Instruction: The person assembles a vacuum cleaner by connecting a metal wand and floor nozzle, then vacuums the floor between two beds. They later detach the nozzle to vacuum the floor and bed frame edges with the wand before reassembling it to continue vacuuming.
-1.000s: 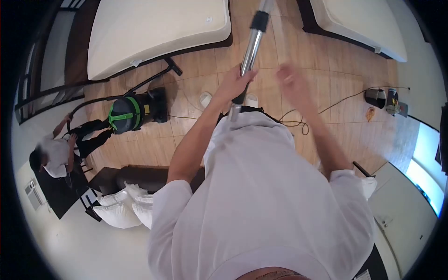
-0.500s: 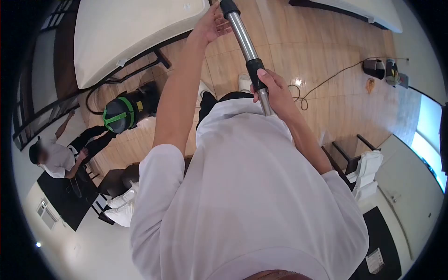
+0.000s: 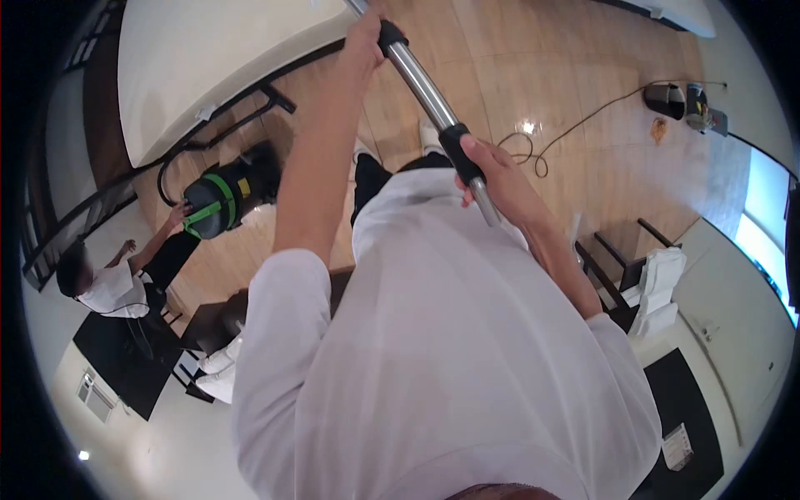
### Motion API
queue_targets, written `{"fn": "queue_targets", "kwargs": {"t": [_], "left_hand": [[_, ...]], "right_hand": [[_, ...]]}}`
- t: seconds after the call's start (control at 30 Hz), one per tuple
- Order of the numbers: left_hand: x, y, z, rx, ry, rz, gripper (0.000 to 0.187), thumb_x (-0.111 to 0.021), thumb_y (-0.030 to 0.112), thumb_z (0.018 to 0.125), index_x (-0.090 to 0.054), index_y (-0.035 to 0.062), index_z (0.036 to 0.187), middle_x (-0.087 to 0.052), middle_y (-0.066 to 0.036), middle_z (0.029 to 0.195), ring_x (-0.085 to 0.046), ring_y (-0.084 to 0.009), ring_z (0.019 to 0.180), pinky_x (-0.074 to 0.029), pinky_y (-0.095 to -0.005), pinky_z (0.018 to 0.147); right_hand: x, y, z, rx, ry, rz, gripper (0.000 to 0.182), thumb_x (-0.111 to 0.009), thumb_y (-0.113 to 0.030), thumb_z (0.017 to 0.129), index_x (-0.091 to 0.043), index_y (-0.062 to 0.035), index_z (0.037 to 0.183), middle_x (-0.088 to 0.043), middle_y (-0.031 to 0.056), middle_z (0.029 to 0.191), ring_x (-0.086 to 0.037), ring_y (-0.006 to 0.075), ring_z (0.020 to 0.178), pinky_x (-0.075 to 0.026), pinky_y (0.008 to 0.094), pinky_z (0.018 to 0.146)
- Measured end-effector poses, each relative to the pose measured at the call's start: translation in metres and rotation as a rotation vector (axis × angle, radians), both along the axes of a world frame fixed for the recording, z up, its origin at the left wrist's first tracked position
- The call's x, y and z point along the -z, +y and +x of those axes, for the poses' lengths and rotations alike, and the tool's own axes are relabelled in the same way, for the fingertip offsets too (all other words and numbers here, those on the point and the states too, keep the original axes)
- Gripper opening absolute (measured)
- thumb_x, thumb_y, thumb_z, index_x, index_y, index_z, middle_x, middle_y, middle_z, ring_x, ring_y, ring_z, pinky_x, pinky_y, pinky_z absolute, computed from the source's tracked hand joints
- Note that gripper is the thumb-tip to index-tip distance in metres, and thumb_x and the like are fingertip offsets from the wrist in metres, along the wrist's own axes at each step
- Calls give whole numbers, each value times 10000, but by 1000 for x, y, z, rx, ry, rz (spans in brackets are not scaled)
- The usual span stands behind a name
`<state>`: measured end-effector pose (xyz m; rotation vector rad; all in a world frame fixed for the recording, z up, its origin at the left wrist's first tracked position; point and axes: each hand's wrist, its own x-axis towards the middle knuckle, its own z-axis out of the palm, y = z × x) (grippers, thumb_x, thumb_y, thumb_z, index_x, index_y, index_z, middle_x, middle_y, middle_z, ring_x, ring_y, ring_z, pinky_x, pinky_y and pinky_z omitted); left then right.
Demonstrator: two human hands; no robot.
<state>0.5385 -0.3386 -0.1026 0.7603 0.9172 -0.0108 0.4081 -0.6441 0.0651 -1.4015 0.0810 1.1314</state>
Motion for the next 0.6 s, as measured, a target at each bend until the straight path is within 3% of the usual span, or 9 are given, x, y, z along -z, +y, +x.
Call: {"fn": "queue_targets", "kwargs": {"t": [0.07,0.1,0.13,0.2,0.33,0.47,0.53,0.6], "left_hand": [[-5,-11,7,-27,-36,-24,233,-622,215,977,-513,48,856,-581,-107,689,-624,-270,609,-581,-432,584],[-9,-15,4,72,-59,125,238,-603,226,989,-523,48,855,-595,-114,694,-645,-268,614,-582,-438,577],[-9,-14,-3,81,-48,109,238,-603,226,989,-523,48,855,-595,-114,694,-645,-268,614,-582,-438,577],[-21,2,-3,-121,-121,98,221,-607,227,984,-538,58,859,-610,-126,690,-651,-269,613,-584,-442,576],[-48,-2,-26,-4,48,183,237,-611,274,971,-564,63,874,-634,-134,695,-651,-283,631,-589,-429,613],[-39,15,-35,-180,-131,126,252,-603,279,966,-573,59,848,-639,-134,700,-638,-282,623,-586,-431,616],[-56,43,-45,-137,-62,135,274,-585,285,975,-568,61,819,-616,-124,687,-640,-287,642,-580,-447,623],[-56,39,-63,-90,-20,177,271,-574,286,983,-544,75,815,-570,-101,663,-636,-291,654,-575,-450,626]], "right_hand": [[-14,-6,6,-32,28,-55,474,-502,-500,1054,-584,-40,976,-600,43,724,-560,106,541,-517,261,572],[-9,-7,9,-26,37,-67,474,-502,-500,1054,-584,-40,976,-600,43,724,-560,106,541,-517,261,572],[2,-7,16,-47,26,-45,477,-504,-508,1050,-584,-43,975,-596,39,719,-557,101,537,-506,255,558],[5,-7,26,-82,-7,-19,481,-507,-515,1047,-584,-46,974,-591,36,713,-554,96,533,-496,249,544],[-21,4,8,-114,19,-75,459,-521,-498,1044,-591,-48,987,-591,36,712,-550,92,533,-463,253,523],[1,16,9,-163,-8,-59,532,-538,-557,1027,-580,-38,919,-572,26,704,-552,93,558,-467,273,529],[-5,25,17,-170,-98,4,535,-542,-555,1026,-586,-32,925,-569,23,701,-555,91,571,-466,276,526],[-37,19,1,-190,-7,-44,513,-568,-516,1022,-636,-12,1098,-576,13,737,-527,77,577,-458,252,548]]}}
